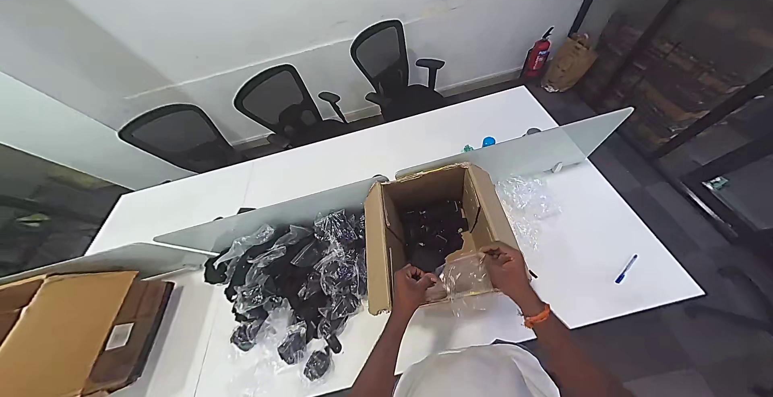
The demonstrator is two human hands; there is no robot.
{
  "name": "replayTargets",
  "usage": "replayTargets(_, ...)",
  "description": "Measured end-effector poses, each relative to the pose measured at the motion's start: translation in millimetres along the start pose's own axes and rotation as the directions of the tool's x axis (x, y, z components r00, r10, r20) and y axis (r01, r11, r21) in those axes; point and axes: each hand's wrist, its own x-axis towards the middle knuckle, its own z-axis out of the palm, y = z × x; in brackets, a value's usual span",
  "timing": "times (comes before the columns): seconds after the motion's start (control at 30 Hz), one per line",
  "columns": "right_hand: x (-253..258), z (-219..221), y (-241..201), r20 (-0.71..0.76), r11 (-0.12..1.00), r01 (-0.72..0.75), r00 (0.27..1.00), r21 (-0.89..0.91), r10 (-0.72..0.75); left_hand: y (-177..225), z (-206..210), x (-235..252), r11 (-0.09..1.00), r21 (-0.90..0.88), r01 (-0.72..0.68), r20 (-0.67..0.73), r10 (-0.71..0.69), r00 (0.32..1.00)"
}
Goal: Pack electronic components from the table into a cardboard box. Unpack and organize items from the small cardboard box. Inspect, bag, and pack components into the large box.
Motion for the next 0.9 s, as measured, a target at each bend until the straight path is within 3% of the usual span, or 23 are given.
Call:
replayTargets(0.07,18,-29,-2,-0.173,0.998,0.034,0.985,0.050,-0.025,-3,-3,2,0.999,-0.029,0.019,-0.064,-0.021,0.998)
replayTargets(0.13,39,-64,5,-0.390,0.996,0.051,0.921,0.079,-0.016,-2,-6,3,0.995,-0.093,0.038,-0.125,-0.050,0.991)
replayTargets(0.23,68,-109,39,-0.673,0.986,-0.026,0.728,0.162,0.130,-2,-6,4,0.982,-0.189,-0.015,-0.195,-0.023,0.981)
replayTargets(0.33,93,-133,77,-0.786,0.964,-0.113,0.559,0.241,0.262,1,-2,5,0.978,-0.201,-0.055,-0.179,0.018,0.984)
replayTargets(0.43,114,-136,106,-0.811,0.949,-0.103,0.497,0.297,0.308,-4,-2,4,0.972,-0.214,-0.097,-0.155,0.064,0.986)
replayTargets(0.53,134,-138,130,-0.746,0.915,-0.134,0.540,0.382,0.390,-10,-3,4,0.949,-0.271,-0.161,-0.116,0.134,0.984)
replayTargets(0.6,137,-141,146,-0.641,0.879,-0.278,0.605,0.387,0.473,-8,-4,3,0.936,-0.316,-0.157,-0.096,0.133,0.986)
replayTargets(0.67,134,-142,153,-0.582,0.859,-0.446,0.640,0.251,0.502,-6,-4,2,0.927,-0.344,-0.147,-0.094,0.121,0.988)
replayTargets(0.77,124,-132,132,-0.639,0.903,-0.428,0.688,0.026,0.344,-5,-3,4,0.911,-0.389,-0.137,-0.072,0.119,0.990)
replayTargets(0.83,109,-112,100,-0.661,0.947,-0.309,0.728,-0.083,0.180,-7,-5,4,0.906,-0.404,-0.131,-0.060,0.116,0.991)
replayTargets(0.9,81,-84,55,-0.594,0.957,-0.148,0.804,-0.249,-0.030,-6,-6,5,0.898,-0.424,-0.115,-0.043,0.107,0.993)
